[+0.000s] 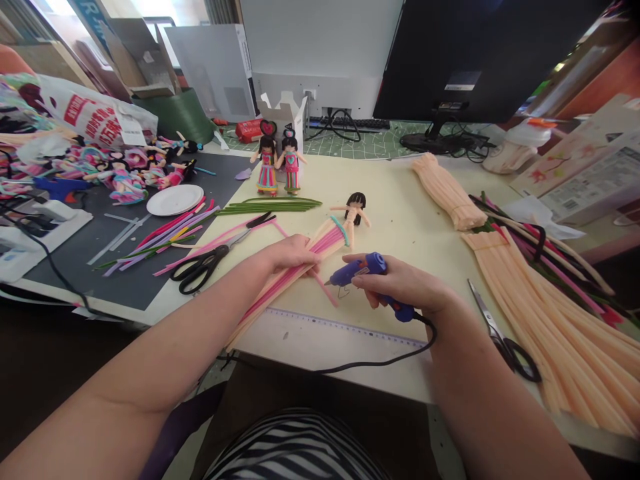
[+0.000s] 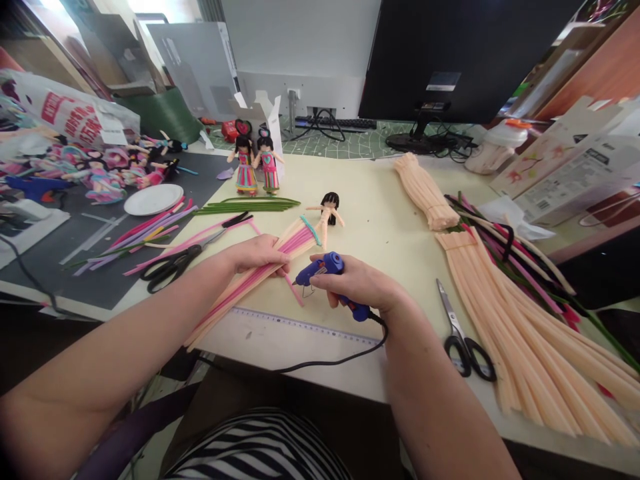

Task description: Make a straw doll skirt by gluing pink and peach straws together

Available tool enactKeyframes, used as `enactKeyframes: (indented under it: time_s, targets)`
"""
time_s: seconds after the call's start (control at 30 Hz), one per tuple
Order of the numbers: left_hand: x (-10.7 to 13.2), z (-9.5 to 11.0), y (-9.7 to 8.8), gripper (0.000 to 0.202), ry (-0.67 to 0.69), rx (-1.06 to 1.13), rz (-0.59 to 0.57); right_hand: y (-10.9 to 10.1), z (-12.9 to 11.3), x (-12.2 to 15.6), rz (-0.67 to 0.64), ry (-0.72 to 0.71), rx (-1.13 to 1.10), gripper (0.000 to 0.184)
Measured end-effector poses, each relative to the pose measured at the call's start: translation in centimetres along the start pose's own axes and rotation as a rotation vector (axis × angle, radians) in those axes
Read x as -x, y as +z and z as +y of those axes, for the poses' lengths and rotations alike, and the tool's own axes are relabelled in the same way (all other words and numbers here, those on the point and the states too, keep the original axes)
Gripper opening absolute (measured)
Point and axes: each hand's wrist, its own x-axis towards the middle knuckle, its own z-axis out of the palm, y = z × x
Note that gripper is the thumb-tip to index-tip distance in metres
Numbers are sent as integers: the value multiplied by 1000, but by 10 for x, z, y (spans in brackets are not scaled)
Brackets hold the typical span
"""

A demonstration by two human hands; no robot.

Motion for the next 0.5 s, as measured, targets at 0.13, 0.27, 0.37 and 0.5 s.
enactKeyframes:
  time_s: [0.13,0.27,0.37,0.5]
  targets:
    - [1,2,0,22,-3,-19,4,1,-1,-1,2,3,5,59]
    - [2,3,1,22,-7,-24,7,1,-1,-1,-1,11,25,61]
    - [1,2,1,21,-9,-7,3,-1,0,1,-13,13,37,61]
    - [-1,0,0,19,9,-7,-8,-3,1,5,-12,16,54,61]
